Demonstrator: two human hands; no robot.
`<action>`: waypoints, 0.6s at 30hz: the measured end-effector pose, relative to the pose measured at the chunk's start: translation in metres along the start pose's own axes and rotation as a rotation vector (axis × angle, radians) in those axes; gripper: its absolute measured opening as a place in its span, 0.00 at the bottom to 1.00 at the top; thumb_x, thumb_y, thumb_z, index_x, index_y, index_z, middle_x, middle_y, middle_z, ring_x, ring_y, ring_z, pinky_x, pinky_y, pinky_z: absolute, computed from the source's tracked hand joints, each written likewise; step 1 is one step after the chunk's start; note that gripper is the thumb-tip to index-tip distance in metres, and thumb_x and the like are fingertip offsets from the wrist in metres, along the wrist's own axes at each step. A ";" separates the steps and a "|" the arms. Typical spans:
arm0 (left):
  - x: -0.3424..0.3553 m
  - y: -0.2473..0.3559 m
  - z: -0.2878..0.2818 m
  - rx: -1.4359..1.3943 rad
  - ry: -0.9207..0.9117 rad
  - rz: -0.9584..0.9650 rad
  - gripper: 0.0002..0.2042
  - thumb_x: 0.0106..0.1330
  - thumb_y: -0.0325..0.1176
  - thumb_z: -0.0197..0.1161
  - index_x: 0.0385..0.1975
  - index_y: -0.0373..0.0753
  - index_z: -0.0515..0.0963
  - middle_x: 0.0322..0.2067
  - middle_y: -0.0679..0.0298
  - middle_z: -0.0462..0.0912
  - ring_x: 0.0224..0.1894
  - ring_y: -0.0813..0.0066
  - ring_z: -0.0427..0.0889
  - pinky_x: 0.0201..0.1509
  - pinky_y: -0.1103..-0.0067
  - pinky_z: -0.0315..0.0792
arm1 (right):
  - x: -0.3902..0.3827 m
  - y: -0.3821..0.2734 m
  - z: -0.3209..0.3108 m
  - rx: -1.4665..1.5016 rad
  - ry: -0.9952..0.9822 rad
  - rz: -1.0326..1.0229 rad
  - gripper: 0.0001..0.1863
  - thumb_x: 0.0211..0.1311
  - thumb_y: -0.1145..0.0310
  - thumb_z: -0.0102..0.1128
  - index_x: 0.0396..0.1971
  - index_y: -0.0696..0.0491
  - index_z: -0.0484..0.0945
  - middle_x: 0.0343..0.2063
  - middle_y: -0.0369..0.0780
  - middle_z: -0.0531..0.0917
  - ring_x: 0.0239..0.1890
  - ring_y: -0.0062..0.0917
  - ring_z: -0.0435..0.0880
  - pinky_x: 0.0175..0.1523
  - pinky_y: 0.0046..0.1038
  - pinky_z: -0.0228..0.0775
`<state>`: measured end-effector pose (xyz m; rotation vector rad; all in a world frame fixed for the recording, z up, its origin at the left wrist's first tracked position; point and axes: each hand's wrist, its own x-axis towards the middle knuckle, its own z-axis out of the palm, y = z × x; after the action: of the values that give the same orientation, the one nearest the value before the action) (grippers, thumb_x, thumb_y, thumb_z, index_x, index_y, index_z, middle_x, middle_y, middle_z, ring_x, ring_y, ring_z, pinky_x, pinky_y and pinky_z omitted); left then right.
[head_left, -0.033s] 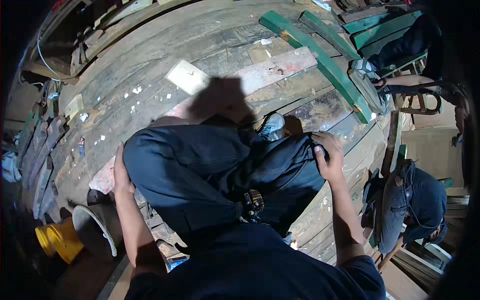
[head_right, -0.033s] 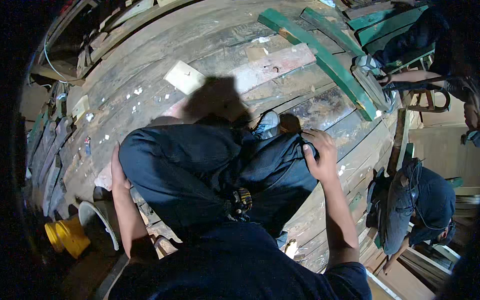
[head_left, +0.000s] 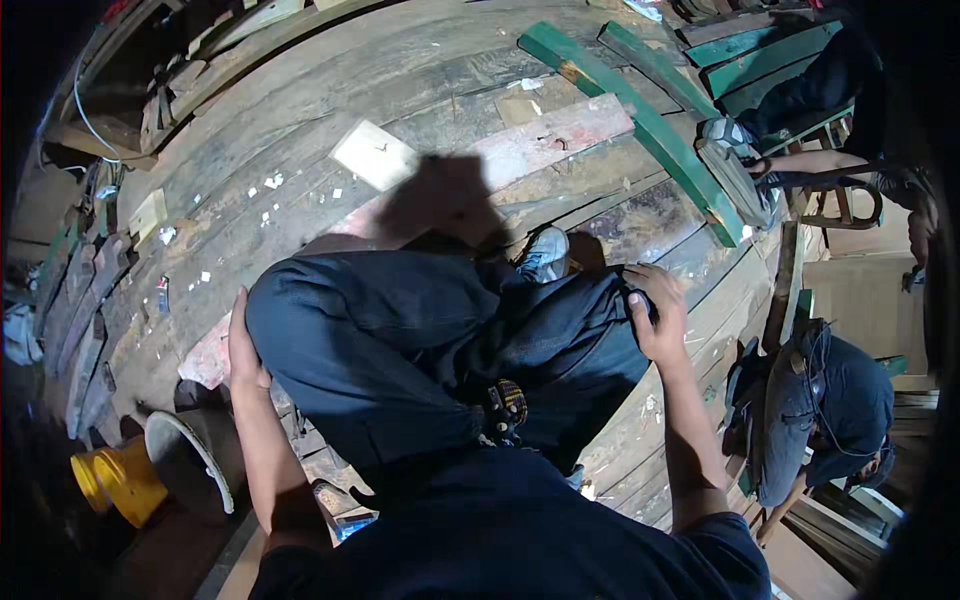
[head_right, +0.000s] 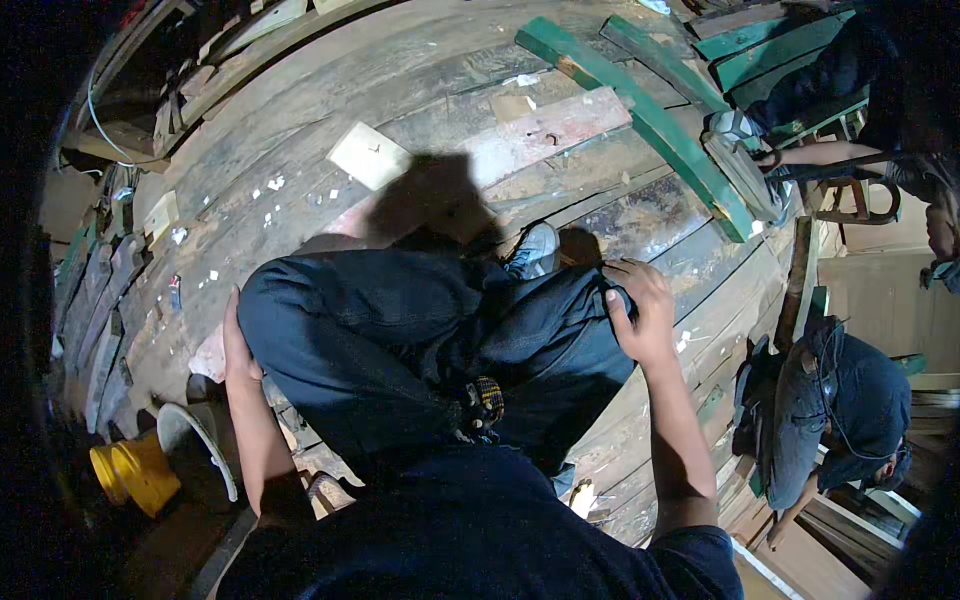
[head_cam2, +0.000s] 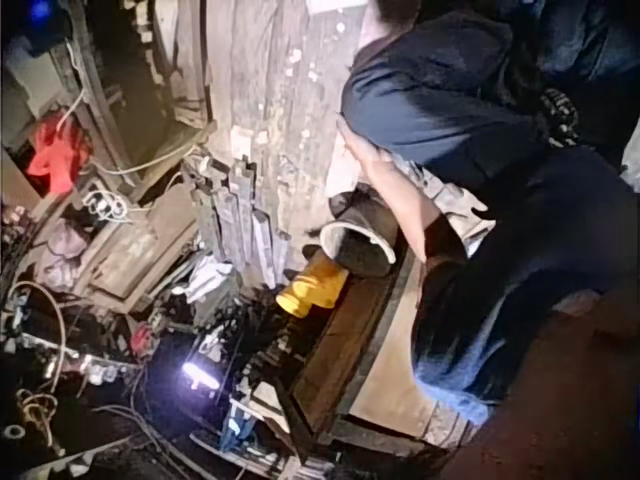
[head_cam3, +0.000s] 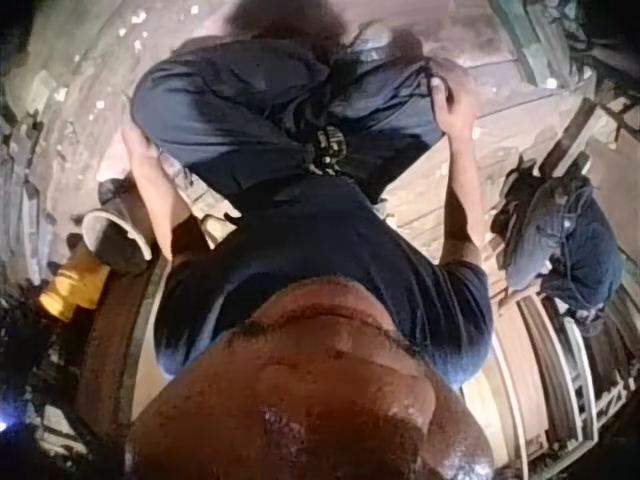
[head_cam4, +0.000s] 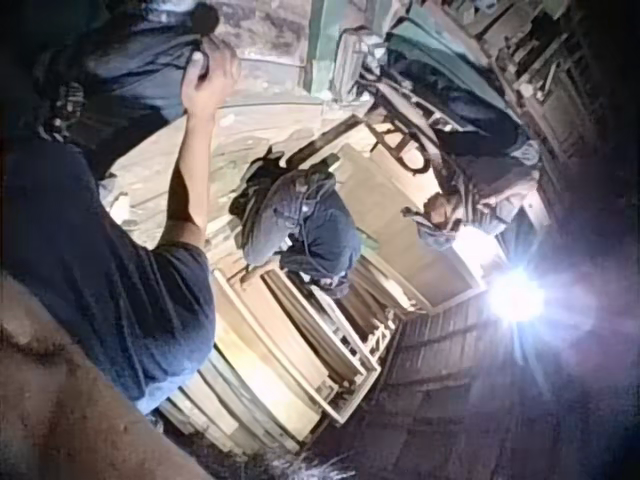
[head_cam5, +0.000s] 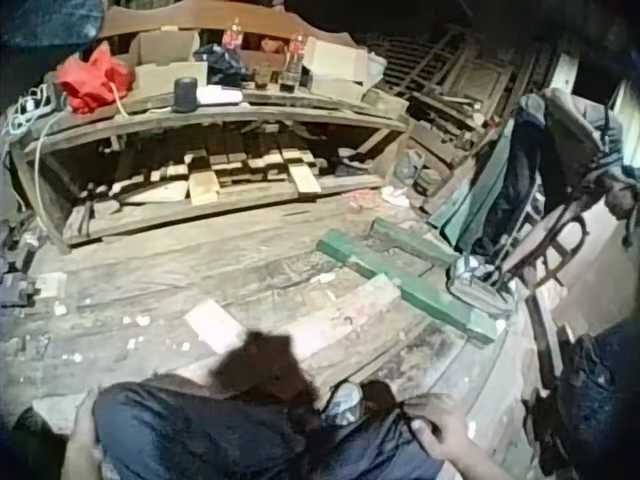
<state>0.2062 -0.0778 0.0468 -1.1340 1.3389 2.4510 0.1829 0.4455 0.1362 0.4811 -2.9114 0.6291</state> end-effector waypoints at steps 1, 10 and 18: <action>-0.002 -0.001 0.001 -0.017 -0.012 -0.014 0.24 0.69 0.48 0.47 0.53 0.32 0.71 0.49 0.57 0.77 0.51 0.68 0.75 0.57 0.76 0.66 | 0.000 -0.001 0.000 0.006 0.006 -0.005 0.13 0.55 0.67 0.53 0.38 0.57 0.78 0.42 0.46 0.80 0.48 0.43 0.75 0.55 0.37 0.62; -0.058 -0.035 0.034 0.651 0.158 0.593 0.28 0.71 0.46 0.41 0.62 0.29 0.57 0.63 0.50 0.59 0.66 0.60 0.55 0.69 0.72 0.45 | 0.000 0.004 0.001 -0.006 0.008 -0.008 0.13 0.54 0.69 0.53 0.37 0.57 0.78 0.40 0.47 0.80 0.46 0.44 0.75 0.53 0.38 0.63; -0.111 -0.155 -0.028 0.535 0.289 0.549 0.30 0.71 0.43 0.41 0.66 0.30 0.45 0.67 0.50 0.47 0.68 0.59 0.50 0.69 0.67 0.46 | 0.007 0.006 0.002 0.039 -0.004 0.008 0.12 0.53 0.69 0.52 0.36 0.58 0.79 0.40 0.47 0.80 0.45 0.45 0.75 0.53 0.38 0.63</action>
<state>0.3681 0.0195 0.0072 -1.1043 2.4804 2.0259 0.1744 0.4478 0.1333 0.4762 -2.9107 0.6872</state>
